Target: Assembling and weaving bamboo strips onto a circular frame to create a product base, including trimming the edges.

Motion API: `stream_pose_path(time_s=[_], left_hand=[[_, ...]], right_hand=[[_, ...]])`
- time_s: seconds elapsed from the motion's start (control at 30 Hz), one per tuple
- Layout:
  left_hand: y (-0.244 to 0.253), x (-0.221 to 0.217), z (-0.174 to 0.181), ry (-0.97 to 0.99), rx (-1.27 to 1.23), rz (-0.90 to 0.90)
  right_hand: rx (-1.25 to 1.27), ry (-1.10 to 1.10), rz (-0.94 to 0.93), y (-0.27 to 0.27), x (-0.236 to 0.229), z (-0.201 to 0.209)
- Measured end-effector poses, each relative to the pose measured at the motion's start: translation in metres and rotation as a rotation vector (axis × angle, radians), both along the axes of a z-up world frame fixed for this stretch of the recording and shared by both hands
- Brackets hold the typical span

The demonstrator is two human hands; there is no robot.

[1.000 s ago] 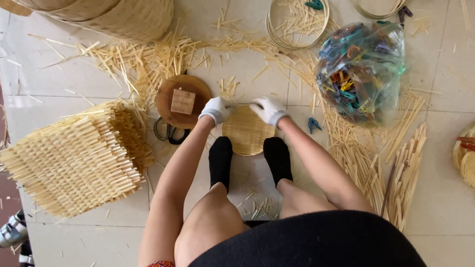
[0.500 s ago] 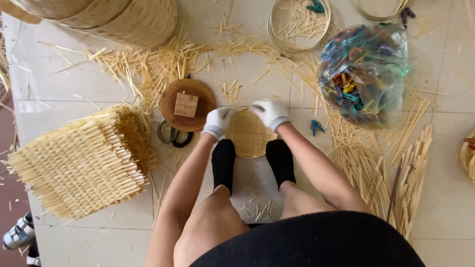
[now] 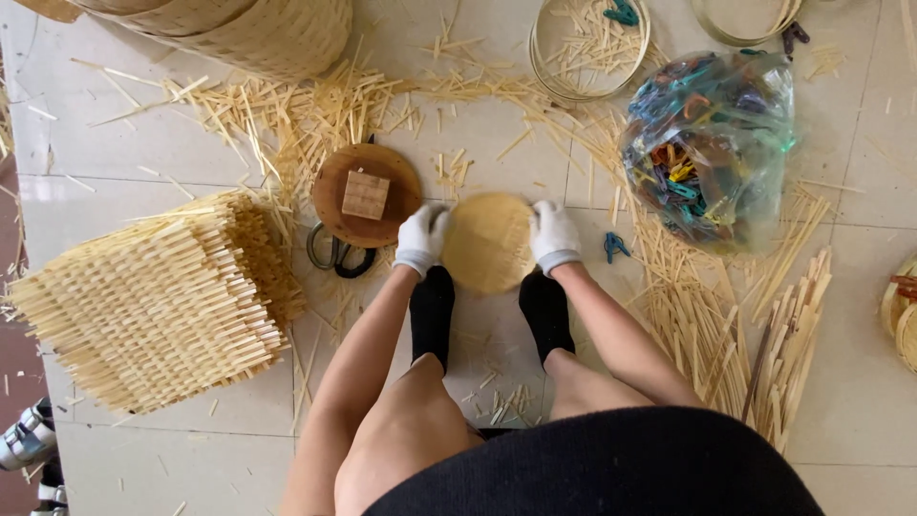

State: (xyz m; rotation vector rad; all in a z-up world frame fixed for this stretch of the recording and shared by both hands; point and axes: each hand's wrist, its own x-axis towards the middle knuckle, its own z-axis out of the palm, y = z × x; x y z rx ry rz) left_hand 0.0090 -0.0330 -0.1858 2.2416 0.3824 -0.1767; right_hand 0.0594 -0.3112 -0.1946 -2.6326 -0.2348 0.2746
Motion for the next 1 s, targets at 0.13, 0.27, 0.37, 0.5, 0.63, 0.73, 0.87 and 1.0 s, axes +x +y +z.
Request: stream_pose_path(time_s=[0.13,0.27,0.37,0.5,0.63,0.73,0.87,1.0], left_hand=[[0.006,0.009,0.013,0.033,-0.105,-0.005],[0.007,0.020,0.017,0.047,-0.019,-0.154],[0.002,0.028,0.021,0.095,-0.012,-0.279],[-0.001,0.046,0.014,0.193,0.024,-0.341],[-0.001,0.043,0.017,0.220,0.030,-0.333],[-0.008,0.030,0.012,0.131,0.045,-0.294],[-0.014,0.030,0.027,-0.023,0.079,-0.193],[-0.008,0.029,0.022,-0.022,0.105,-0.178]], right_hand=[[-0.109,0.297,-0.006,-0.018,-0.004,0.025],[-0.321,0.600,0.229,-0.015,0.012,0.087],[-0.288,0.458,0.227,-0.001,0.026,0.080],[-0.019,0.226,0.294,0.030,0.044,0.045],[0.051,0.187,0.381,0.048,0.051,0.018],[0.055,0.137,0.361,0.051,0.039,0.023],[-0.029,-0.021,0.289,0.042,0.034,0.016],[-0.159,0.166,0.167,-0.002,0.019,0.007]])
